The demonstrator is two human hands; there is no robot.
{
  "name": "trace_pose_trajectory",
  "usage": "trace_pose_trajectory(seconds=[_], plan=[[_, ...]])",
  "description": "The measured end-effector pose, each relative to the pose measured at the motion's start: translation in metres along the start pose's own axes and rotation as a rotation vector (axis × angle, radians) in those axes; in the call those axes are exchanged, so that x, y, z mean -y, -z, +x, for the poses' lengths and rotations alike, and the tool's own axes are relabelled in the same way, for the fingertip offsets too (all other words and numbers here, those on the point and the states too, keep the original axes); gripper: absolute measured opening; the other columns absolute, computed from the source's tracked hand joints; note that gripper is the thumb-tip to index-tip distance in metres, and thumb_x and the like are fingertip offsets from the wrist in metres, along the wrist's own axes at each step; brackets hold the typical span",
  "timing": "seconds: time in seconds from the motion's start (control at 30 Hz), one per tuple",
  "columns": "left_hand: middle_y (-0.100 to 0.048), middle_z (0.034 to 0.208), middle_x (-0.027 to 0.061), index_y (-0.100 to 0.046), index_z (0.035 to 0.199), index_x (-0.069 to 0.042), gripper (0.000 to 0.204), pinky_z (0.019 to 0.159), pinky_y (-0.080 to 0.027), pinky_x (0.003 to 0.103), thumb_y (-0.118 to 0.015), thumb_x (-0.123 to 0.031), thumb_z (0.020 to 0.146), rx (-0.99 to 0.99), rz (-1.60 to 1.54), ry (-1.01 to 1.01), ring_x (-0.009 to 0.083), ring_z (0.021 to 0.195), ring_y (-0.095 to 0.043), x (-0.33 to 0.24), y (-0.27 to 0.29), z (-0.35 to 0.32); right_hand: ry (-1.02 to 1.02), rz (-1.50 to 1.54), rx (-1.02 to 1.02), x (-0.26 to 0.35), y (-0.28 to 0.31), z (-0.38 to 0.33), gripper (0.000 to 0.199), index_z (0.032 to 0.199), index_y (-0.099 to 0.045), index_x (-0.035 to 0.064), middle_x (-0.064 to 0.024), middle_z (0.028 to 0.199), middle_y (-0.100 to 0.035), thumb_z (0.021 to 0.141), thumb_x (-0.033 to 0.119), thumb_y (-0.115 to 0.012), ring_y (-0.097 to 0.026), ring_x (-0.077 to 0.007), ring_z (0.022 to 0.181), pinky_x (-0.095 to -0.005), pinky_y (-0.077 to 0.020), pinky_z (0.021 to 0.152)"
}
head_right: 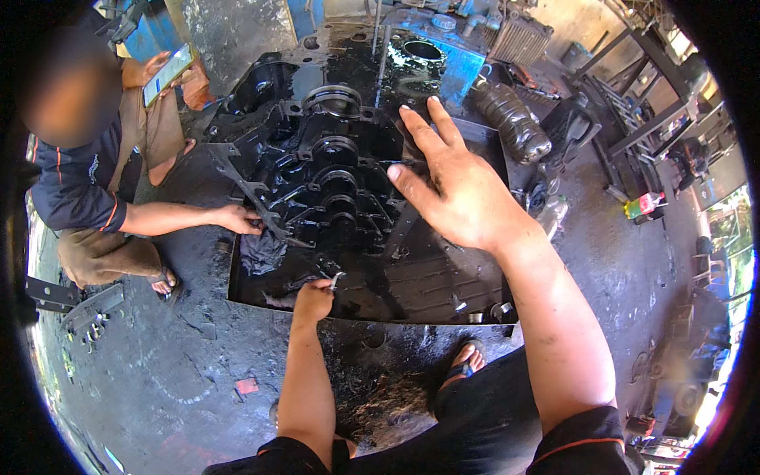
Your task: The person scrubs a disassembled engine block with a toothbrush, focusing on the crankshaft area and surrounding cavities. They occasionally wipe the surface with a rag and continue scrubbing different sections of the engine block.
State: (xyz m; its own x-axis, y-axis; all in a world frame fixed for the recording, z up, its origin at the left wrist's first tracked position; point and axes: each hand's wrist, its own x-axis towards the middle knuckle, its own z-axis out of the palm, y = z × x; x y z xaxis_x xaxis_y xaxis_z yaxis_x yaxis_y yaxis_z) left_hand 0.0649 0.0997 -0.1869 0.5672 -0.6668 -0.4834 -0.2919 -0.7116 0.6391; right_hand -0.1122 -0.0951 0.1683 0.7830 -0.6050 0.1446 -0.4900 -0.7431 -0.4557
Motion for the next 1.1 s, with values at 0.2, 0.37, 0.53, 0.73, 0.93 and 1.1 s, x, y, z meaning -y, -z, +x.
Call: trace_pose_trajectory(seconds=[0.2,0.37,0.53,0.73,0.93,1.1], plan=[[-0.074,0.090,0.0098,-0.072,0.118,-0.001,0.023,0.074,-0.053,0.026,-0.069,-0.002,0.096,-0.229,-0.845,-0.577,0.0097,0.081,-0.067,-0.111,0.076,-0.045,0.081,-0.133,-0.053,-0.002,-0.005,0.001,0.088,0.163,-0.032,0.0116,-0.0376,0.162,-0.030,0.086,0.007,-0.073,-0.073,-0.0465,0.094,-0.0499,-0.0594,0.089],[-0.077,0.097,0.0216,-0.073,0.123,0.000,0.029,0.080,-0.058,0.039,-0.061,-0.004,0.097,-0.555,-0.199,-0.753,0.0304,0.085,-0.076,-0.235,0.139,-0.063,0.099,-0.108,-0.100,-0.010,-0.009,0.000,0.090,0.166,-0.030,0.0220,-0.0257,0.171,-0.025,0.089,0.001,-0.073,-0.072,-0.0404,0.088,-0.0452,-0.0582,0.085],[-0.074,0.099,0.0266,-0.079,0.117,-0.010,0.030,0.088,-0.058,0.049,-0.060,-0.013,0.094,-0.423,0.071,-0.600,0.0442,0.096,-0.073,-0.254,0.134,-0.070,0.076,-0.117,-0.079,-0.007,-0.008,0.000,0.088,0.165,-0.031,0.0166,-0.0308,0.167,-0.026,0.089,0.003,-0.072,-0.071,-0.0452,0.095,-0.0477,-0.0589,0.087],[-0.073,0.093,0.0277,-0.078,0.120,-0.009,0.032,0.081,-0.060,0.048,-0.059,-0.014,0.095,-0.639,-0.044,-0.617,0.0432,0.089,-0.074,-0.234,0.152,-0.043,0.091,-0.142,-0.094,-0.012,-0.011,-0.001,0.090,0.165,-0.030,0.0186,-0.0290,0.168,-0.026,0.088,0.002,-0.073,-0.072,-0.0426,0.089,-0.0470,-0.0587,0.084],[-0.072,0.094,0.0308,-0.077,0.122,-0.005,0.033,0.081,-0.060,0.049,-0.059,-0.013,0.094,-0.602,-0.059,-0.473,0.0444,0.089,-0.074,-0.227,0.166,-0.051,0.022,-0.219,-0.091,0.005,-0.005,0.000,0.092,0.164,-0.031,0.0127,-0.0316,0.167,-0.027,0.084,0.003,-0.075,-0.074,-0.0415,0.091,-0.0478,-0.0602,0.085],[-0.073,0.094,0.0300,-0.075,0.125,-0.011,0.035,0.086,-0.060,0.052,-0.058,-0.013,0.095,-0.601,0.143,-0.559,0.0456,0.093,-0.074,-0.254,0.154,-0.054,-0.060,-0.497,0.168,0.036,0.034,0.020,0.075,0.154,-0.046,0.0054,-0.0312,0.155,-0.046,0.086,0.013,-0.076,-0.074,-0.0412,0.104,-0.0478,-0.0609,0.091]])
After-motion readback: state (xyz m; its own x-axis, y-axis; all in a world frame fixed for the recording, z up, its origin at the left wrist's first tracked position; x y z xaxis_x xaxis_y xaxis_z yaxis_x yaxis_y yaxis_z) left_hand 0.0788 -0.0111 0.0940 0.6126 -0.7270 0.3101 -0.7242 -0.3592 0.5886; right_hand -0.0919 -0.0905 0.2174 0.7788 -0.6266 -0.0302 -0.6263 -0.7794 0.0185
